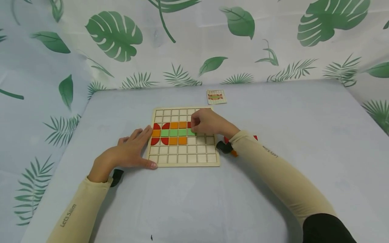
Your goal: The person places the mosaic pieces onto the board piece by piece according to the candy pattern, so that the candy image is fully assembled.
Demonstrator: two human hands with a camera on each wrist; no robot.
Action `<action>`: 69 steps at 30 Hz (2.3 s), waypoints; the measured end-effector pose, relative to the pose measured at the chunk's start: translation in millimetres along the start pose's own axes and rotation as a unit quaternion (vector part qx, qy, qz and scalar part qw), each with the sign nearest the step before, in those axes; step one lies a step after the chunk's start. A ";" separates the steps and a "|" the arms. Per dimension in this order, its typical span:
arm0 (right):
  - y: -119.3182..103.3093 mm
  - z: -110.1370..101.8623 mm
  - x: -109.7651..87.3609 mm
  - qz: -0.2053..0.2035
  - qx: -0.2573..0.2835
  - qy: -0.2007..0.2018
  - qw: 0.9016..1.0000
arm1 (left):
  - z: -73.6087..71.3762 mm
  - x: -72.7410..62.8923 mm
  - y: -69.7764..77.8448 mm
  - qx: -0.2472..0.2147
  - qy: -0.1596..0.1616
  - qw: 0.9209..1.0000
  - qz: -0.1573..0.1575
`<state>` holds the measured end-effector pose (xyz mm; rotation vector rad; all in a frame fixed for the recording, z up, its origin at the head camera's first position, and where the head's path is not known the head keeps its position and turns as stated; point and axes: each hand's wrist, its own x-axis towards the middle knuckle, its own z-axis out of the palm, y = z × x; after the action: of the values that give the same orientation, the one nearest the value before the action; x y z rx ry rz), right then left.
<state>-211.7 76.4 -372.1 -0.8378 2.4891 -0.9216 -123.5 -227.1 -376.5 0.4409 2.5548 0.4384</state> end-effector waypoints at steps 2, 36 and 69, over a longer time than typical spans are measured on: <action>-0.7 1.0 -0.5 -0.002 -0.006 0.003 1.000 | 0.3 0.4 0.1 0.002 0.001 1.000 0.000; 25.3 -23.0 -63.3 0.006 0.076 0.004 0.997 | -0.2 0.4 1.7 0.017 -0.001 1.000 0.002; 43.1 -55.1 -83.4 0.061 -0.024 -0.063 0.996 | 2.0 -0.8 5.5 0.103 0.072 0.992 -0.007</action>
<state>-193.7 181.7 -351.3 -0.7254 2.4321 -0.7482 -120.6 -222.0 -375.7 0.4793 2.7545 0.2083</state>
